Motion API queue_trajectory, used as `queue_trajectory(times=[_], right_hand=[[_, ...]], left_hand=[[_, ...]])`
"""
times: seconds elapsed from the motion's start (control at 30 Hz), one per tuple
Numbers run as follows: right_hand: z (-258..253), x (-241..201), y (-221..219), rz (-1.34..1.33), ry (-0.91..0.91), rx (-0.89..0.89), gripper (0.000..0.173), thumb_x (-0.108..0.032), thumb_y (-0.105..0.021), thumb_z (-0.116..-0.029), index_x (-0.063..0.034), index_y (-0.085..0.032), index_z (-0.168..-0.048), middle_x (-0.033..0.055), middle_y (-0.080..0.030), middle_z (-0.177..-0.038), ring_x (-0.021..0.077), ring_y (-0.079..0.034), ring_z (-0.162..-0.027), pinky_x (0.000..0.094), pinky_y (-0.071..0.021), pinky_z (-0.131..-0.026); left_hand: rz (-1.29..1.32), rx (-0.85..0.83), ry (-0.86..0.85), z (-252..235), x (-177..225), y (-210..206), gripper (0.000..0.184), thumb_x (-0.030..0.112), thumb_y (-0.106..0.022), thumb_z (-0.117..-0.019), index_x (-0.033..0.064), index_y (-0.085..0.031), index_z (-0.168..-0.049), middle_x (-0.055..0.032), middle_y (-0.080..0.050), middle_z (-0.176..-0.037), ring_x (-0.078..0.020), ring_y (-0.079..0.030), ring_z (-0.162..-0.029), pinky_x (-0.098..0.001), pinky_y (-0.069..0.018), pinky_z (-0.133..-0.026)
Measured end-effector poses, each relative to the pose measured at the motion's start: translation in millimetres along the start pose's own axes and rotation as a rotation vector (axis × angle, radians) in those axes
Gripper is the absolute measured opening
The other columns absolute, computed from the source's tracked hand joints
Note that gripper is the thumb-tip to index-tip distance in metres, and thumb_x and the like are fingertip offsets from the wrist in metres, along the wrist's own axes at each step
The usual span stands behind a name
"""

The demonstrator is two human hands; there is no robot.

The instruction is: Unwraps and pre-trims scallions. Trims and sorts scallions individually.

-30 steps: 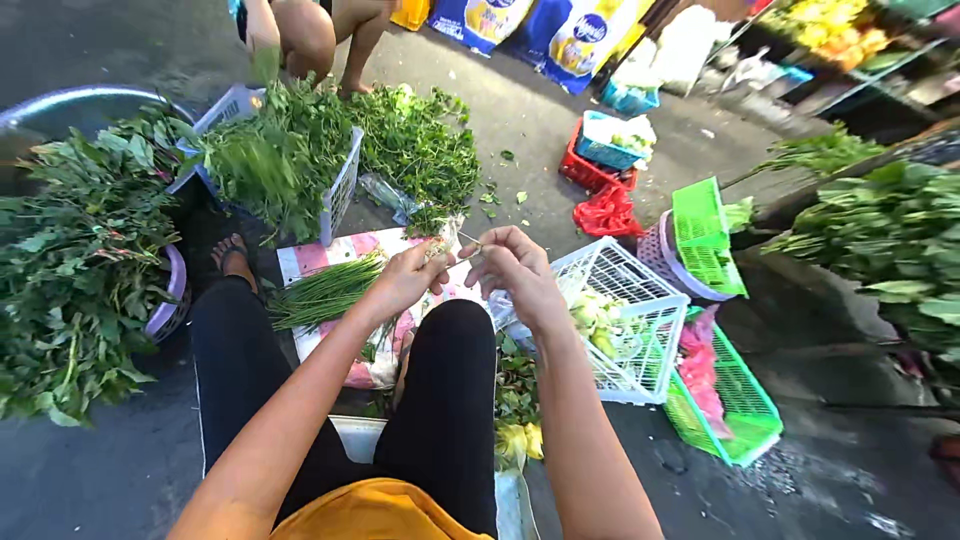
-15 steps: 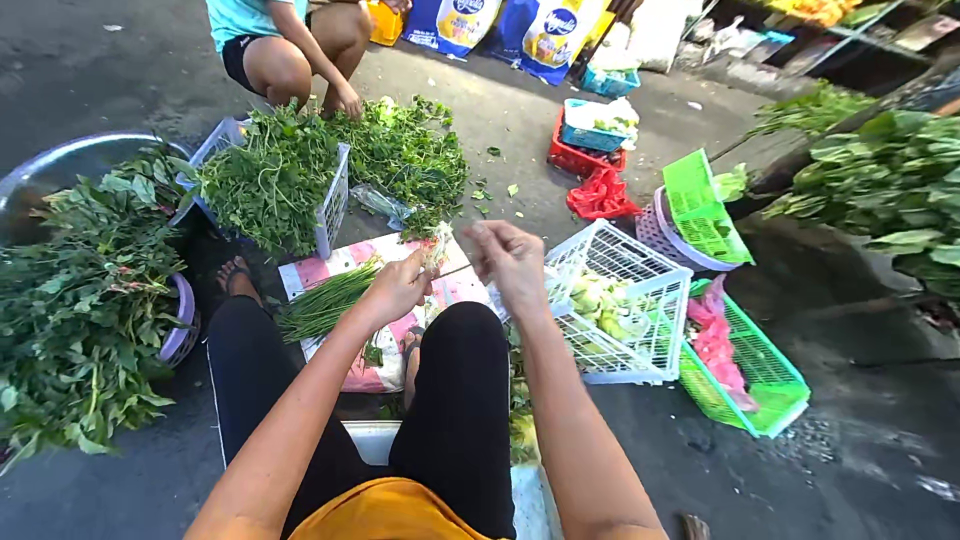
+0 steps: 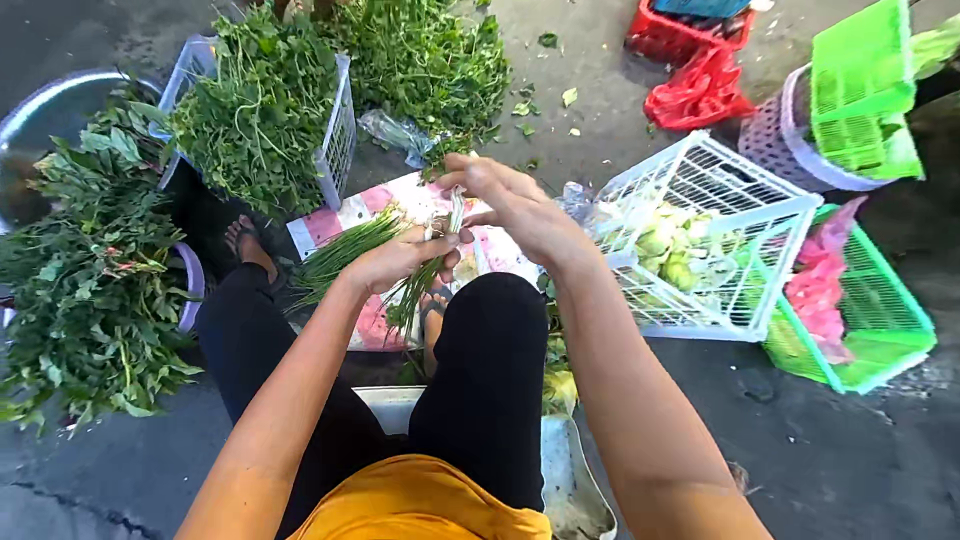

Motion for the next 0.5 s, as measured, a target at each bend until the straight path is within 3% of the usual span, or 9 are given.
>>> queue_trajectory(times=[0.07, 0.1, 0.23, 0.27, 0.3, 0.37, 0.4, 0.47, 0.5], right_hand=[[-13.7, -8.0, -20.7, 0.088, 0.081, -0.11, 0.041, -0.033, -0.039, -0.111, -0.0079, -0.065, -0.132, 0.0035, -0.071, -0.122, 0.0103, -0.067, -0.111, 0.0339, -0.0563, -0.093], [-16.8, -7.0, -28.1, 0.132, 0.093, -0.139, 0.036, -0.029, -0.04, -0.1115, -0.009, -0.068, -0.125, 0.0014, -0.073, -0.115, 0.0064, -0.068, -0.101, 0.029, -0.0563, -0.085], [-11.0, 1.0, -41.2, -0.075, 0.094, -0.174, 0.042, -0.031, -0.037, -0.1124, -0.0068, -0.071, -0.12, 0.0024, -0.073, -0.093, 0.0075, -0.064, -0.059, 0.0249, -0.0561, -0.051], [-7.8, 1.6, -41.5, -0.147, 0.089, -0.168, 0.049, -0.039, -0.034, -0.112, -0.0068, -0.071, -0.12, 0.0019, -0.074, -0.094, 0.0074, -0.064, -0.059, 0.025, -0.0563, -0.049], [-5.1, 1.3, -40.9, -0.161, 0.098, -0.152, 0.056, -0.046, -0.033, -0.1107, -0.0073, -0.072, -0.121, 0.0011, -0.076, -0.102, 0.0065, -0.068, -0.068, 0.0251, -0.0587, -0.056], [-1.6, -4.7, -40.1, -0.013, 0.188, -0.119, 0.057, -0.052, -0.042, -0.1065, -0.0076, -0.067, -0.131, 0.002, -0.073, -0.12, 0.0069, -0.07, -0.098, 0.0281, -0.06, -0.082], [-1.2, -9.0, -41.0, 0.111, 0.239, -0.094, 0.057, -0.052, -0.05, -0.1029, -0.0069, -0.065, -0.135, 0.0041, -0.071, -0.125, 0.009, -0.069, -0.105, 0.0309, -0.0586, -0.089], [-3.0, -15.9, -40.4, 0.331, 0.334, 0.018, 0.042, -0.04, -0.059, -0.1019, -0.0058, -0.07, -0.124, 0.0071, -0.071, -0.11, 0.0105, -0.068, -0.086, 0.0314, -0.058, -0.076], [-4.4, -16.9, -37.2, 0.377, 0.335, 0.068, 0.033, -0.03, -0.059, -0.102, -0.0059, -0.072, -0.12, 0.008, -0.073, -0.106, 0.0115, -0.068, -0.083, 0.0324, -0.0568, -0.074]], left_hand=[[-0.007, 0.018, 0.003, -2.9, 3.0, -2.6, 0.028, 0.018, -0.036, -0.1107, 0.0068, -0.061, -0.116, 0.0026, -0.065, -0.083, -0.0092, -0.066, -0.076, -0.0282, -0.0596, -0.073], [-0.008, 0.029, 0.0, -2.0, 5.0, -2.0, 0.028, 0.017, -0.036, -0.1107, 0.0076, -0.062, -0.111, 0.0031, -0.067, -0.084, -0.0088, -0.068, -0.079, -0.0283, -0.0597, -0.076], [0.014, 0.021, -0.034, 2.9, 10.2, 7.2, 0.028, 0.016, -0.037, -0.1105, 0.0104, -0.064, -0.105, 0.0033, -0.068, -0.087, -0.0084, -0.068, -0.087, -0.0288, -0.0585, -0.082], [0.015, -0.002, -0.041, 2.6, 9.8, 7.5, 0.029, 0.016, -0.037, -0.1104, 0.0103, -0.065, -0.104, 0.0035, -0.068, -0.087, -0.0083, -0.067, -0.087, -0.0285, -0.0574, -0.082], [0.013, -0.014, -0.036, 2.4, 8.2, 7.0, 0.029, 0.016, -0.037, -0.1105, 0.01, -0.065, -0.104, 0.0034, -0.067, -0.086, -0.0086, -0.066, -0.086, -0.0287, -0.0573, -0.082], [-0.019, 0.041, 0.014, 3.4, 7.3, 5.6, 0.026, 0.016, -0.039, -0.11, 0.0125, -0.064, -0.103, 0.0055, -0.067, -0.084, -0.0062, -0.067, -0.083, -0.0259, -0.0583, -0.079], [-0.035, 0.099, 0.047, 5.0, 9.1, 5.0, 0.023, 0.013, -0.039, -0.1092, 0.0136, -0.062, -0.104, 0.0066, -0.066, -0.084, -0.0046, -0.065, -0.081, -0.0238, -0.0569, -0.078], [-0.014, 0.174, 0.071, 1.9, 8.9, 6.7, 0.019, 0.008, -0.041, -0.1084, 0.0117, -0.06, -0.105, 0.0051, -0.066, -0.083, -0.005, -0.066, -0.077, -0.0236, -0.0572, -0.074], [0.025, 0.176, 0.039, -2.0, 7.6, 8.5, 0.019, 0.009, -0.041, -0.1082, 0.0103, -0.06, -0.105, 0.0033, -0.067, -0.081, -0.0069, -0.067, -0.075, -0.0251, -0.0588, -0.072]])
Point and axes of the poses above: each hand's wrist, its own z-axis away from the middle knuckle, its own y-axis out of the back of the hand, x = y × z, the point moved 8 cm from there along -z, towards the middle knuckle
